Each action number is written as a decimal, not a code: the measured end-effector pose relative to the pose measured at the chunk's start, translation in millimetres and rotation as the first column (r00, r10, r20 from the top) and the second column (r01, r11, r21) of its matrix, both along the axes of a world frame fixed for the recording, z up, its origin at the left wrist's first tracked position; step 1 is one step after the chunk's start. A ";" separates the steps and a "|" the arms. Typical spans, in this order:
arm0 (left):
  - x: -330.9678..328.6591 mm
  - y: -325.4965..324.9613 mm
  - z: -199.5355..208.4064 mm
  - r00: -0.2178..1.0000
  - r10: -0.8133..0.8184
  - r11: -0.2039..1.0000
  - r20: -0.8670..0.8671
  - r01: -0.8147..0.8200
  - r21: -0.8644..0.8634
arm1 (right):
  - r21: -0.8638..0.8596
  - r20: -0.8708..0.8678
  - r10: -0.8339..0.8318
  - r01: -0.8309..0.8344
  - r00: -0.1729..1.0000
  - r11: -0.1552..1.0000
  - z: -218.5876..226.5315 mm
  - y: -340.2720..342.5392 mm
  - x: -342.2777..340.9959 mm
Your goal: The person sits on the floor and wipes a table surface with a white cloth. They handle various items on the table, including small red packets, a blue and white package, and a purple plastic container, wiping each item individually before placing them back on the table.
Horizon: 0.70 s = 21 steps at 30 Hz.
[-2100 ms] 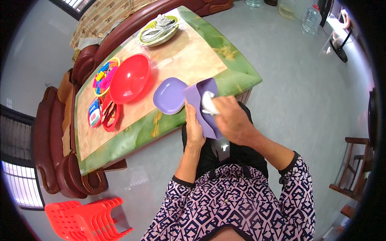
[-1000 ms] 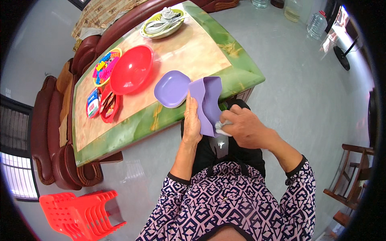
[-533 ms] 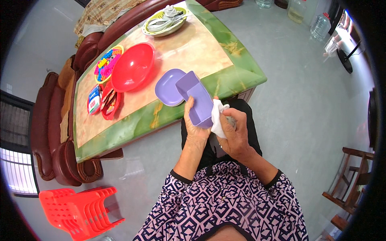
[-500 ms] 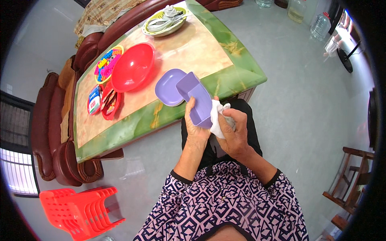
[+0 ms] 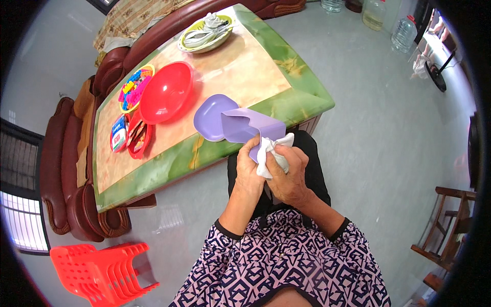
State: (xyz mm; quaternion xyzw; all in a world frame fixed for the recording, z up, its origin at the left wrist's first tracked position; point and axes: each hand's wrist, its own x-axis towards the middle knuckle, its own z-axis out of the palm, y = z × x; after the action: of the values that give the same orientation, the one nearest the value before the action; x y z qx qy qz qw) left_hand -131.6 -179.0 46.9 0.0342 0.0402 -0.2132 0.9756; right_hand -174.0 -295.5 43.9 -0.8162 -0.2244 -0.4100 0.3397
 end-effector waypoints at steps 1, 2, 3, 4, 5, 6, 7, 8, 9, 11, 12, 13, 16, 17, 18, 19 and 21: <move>0.0 1.3 -6.6 0.999 -0.002 1.000 -0.037 0.003 0.009 | -0.005 0.026 -0.024 0.024 0.999 1.000 2.1 -2.7 3.8; -0.5 0.8 -10.0 0.997 -0.008 1.000 -0.079 0.009 0.020 | -0.005 0.047 -0.053 0.053 0.997 0.999 2.0 -4.8 7.8; -0.9 -1.0 -7.7 0.993 -0.012 0.999 -0.119 0.016 0.028 | 0.029 0.063 -0.106 0.105 0.992 0.994 5.9 -7.3 15.9; -2.4 -5.7 -4.6 0.978 0.077 0.966 -0.192 -0.026 0.257 | 0.056 -0.005 -0.099 0.100 0.995 0.993 15.4 -13.4 19.7; -4.1 -13.2 8.6 0.954 0.180 0.879 -0.239 -0.047 0.474 | 0.083 -0.071 -0.090 0.096 0.993 0.992 28.0 -21.1 24.0; -5.2 -18.6 16.5 0.943 0.194 0.872 -0.271 -0.039 0.489 | 0.152 -0.095 -0.014 0.028 0.995 0.988 31.5 -27.8 30.4; -6.2 -23.1 23.1 0.930 0.210 0.864 -0.303 -0.031 0.503 | 0.305 -0.219 0.142 -0.070 0.965 0.950 33.6 -33.3 35.8; -7.2 -24.8 26.6 0.914 0.227 0.856 -0.335 -0.024 0.517 | 0.462 -0.312 0.310 -0.142 0.898 0.876 36.0 -37.4 39.7; -6.8 -24.2 23.7 0.919 0.222 0.851 -0.324 -0.021 0.524 | 0.611 -0.367 0.478 -0.180 0.798 0.771 37.3 -39.9 41.3; -4.6 -21.0 13.5 0.929 0.215 0.842 -0.302 -0.019 0.540 | 0.501 -0.314 0.390 -0.198 0.865 0.842 32.8 -38.4 40.5; -3.9 -19.6 11.0 0.938 0.205 0.847 -0.280 -0.026 0.532 | 0.353 -0.248 0.286 -0.189 0.926 0.916 31.9 -35.9 35.0; -3.3 -17.9 9.6 0.947 0.194 0.852 -0.258 -0.033 0.523 | 0.199 -0.160 0.188 -0.155 0.969 0.968 30.9 -33.3 28.8; -4.9 -12.1 -2.1 0.975 0.127 0.918 -0.183 -0.046 0.394 | 0.118 -0.055 0.131 -0.124 0.990 0.985 22.7 -25.1 13.6; -6.2 -10.1 -4.0 0.983 0.103 0.942 -0.152 -0.047 0.333 | 0.096 -0.029 0.125 -0.121 0.992 0.988 21.4 -23.5 12.6; -10.9 -10.4 8.0 0.976 0.084 0.902 -0.200 0.011 0.431 | 0.133 -0.069 0.157 -0.146 0.985 0.980 23.1 -27.2 16.3; -10.5 -7.5 -5.1 0.994 0.033 0.933 -0.100 0.005 0.360 | 0.172 -0.108 0.190 -0.170 0.976 0.970 28.2 -34.8 23.3; -9.1 -12.9 5.8 0.998 -0.002 0.881 -0.057 0.028 0.473 | 0.326 -0.226 0.305 -0.223 0.925 0.919 30.4 -44.6 27.9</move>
State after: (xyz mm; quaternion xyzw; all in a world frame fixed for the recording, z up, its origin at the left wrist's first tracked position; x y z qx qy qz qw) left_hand -140.7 -191.9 52.8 0.2657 0.1175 -0.2053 0.9346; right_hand -146.1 -340.1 74.3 -0.7667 -0.2211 -0.2727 0.5376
